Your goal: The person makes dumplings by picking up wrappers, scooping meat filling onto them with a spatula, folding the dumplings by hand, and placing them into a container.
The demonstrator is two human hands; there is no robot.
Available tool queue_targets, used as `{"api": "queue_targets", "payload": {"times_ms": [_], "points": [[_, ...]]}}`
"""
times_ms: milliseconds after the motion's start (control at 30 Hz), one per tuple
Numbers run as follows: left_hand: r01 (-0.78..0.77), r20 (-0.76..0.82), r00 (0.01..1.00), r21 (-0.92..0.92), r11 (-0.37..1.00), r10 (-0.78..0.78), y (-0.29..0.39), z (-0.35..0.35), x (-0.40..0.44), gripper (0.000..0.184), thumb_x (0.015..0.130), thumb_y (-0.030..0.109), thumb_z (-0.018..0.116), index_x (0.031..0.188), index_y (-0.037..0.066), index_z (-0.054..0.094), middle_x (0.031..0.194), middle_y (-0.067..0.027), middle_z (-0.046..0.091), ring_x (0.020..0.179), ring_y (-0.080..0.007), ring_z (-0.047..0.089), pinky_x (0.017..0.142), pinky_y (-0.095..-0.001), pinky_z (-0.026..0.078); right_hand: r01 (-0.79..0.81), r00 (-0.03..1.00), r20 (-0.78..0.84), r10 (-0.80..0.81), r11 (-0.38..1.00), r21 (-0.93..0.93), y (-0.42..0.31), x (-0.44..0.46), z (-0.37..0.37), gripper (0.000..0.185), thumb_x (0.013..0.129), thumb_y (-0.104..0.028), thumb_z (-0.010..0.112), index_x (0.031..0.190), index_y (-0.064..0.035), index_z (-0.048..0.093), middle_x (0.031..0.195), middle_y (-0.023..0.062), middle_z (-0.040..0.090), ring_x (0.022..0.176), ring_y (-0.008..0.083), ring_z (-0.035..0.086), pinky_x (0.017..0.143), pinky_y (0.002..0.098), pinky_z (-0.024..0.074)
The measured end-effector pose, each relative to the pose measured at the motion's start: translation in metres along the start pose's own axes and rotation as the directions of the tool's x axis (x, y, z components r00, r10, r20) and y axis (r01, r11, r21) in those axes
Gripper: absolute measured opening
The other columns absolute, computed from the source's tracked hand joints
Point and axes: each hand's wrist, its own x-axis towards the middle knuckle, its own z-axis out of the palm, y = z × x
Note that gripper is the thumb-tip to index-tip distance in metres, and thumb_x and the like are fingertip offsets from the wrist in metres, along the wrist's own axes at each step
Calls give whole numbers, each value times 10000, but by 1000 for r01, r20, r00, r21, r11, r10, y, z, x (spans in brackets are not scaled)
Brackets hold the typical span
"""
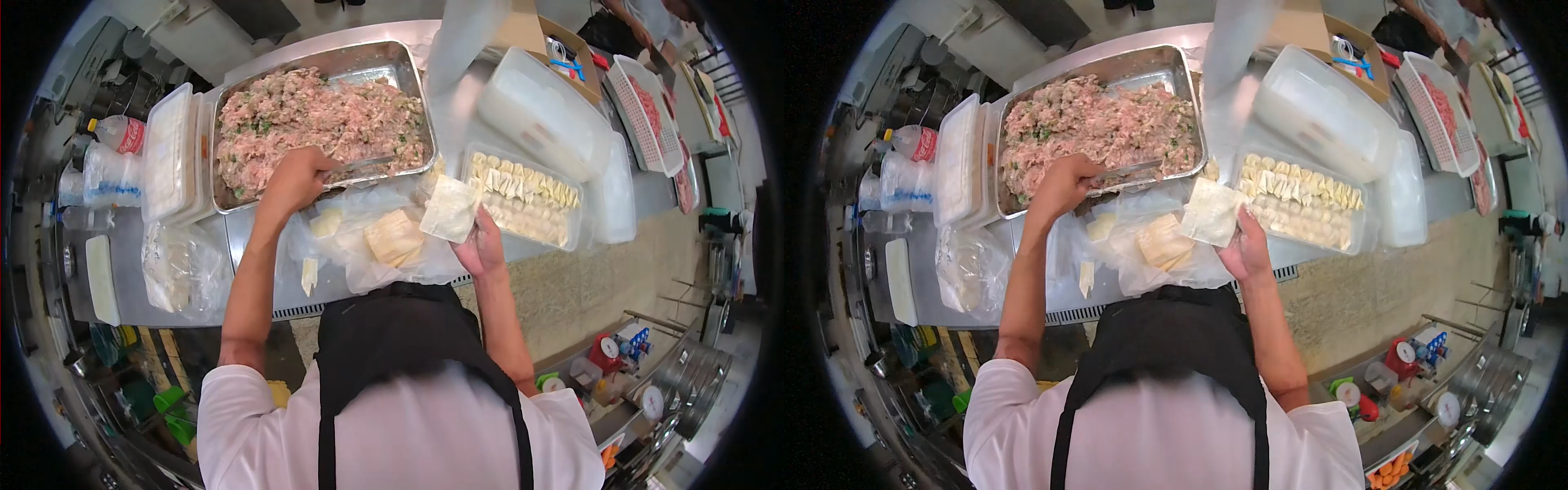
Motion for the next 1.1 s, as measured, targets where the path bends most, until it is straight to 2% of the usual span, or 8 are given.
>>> {"api": "queue_targets", "payload": {"times_ms": [67,233,333,400,467,633,933,1100], "points": [[28,-27,999,124,992,-25,6,14,10,245,704,-14,601,900,46,736,849,-186,646,840,-394,636,765,-465,505,-47,990,137,15,971,234,-3,-1,9,550,1059,-343,439,1466,23,385,1470,211,482,1361,394,466,1169,526,332],[6,132,990,267,964,-43,-10,49,37,234,665,-1,616,872,32,720,892,-178,650,859,-399,637,776,-485,512,-52,991,133,20,969,242,-3,1,8,571,1053,-338,455,1479,31,370,1489,216,461,1380,399,439,1183,518,312],[-125,171,981,233,965,85,-14,42,39,259,648,-13,615,882,21,722,884,-177,651,859,-402,635,770,-477,513,14,998,56,-25,982,188,-3,0,-7,539,1038,-270,495,1467,36,380,1471,209,483,1366,370,466,1175,508,335],[-195,164,968,11,981,191,-23,31,40,304,636,-37,605,909,20,726,879,-168,653,863,-391,640,770,-466,516,54,998,17,-58,982,178,-6,1,-12,526,1028,-231,515,1460,38,384,1459,205,495,1359,355,479,1171,502,347],[-198,107,974,-15,980,198,-27,25,36,325,635,-43,600,926,25,729,875,-165,652,859,-385,641,764,-462,515,102,995,-3,-103,992,-74,-9,2,-12,508,1013,-167,529,1454,39,384,1440,191,517,1348,334,497,1165,488,364],[-135,53,990,165,977,127,-8,29,36,385,634,-52,600,979,42,740,863,-155,649,854,-367,645,751,-450,510,95,995,-6,-95,995,-15,-17,4,-10,497,1038,-201,490,1458,37,374,1435,188,520,1353,341,489,1166,479,363],[-288,45,953,-182,940,300,-7,8,36,389,652,-77,598,990,40,752,893,-146,678,885,-365,655,782,-434,514,113,993,-44,-110,991,71,-23,7,-8,485,1061,-277,451,1449,11,406,1454,169,507,1352,319,488,1164,468,364],[-117,22,992,-267,957,128,-4,-5,30,427,662,-89,598,1039,46,746,865,-146,671,825,-337,651,751,-391,507,157,978,-146,-147,986,56,-9,23,0,481,1061,-285,448,1436,14,419,1432,171,526,1342,316,498,1161,466,367]]}}
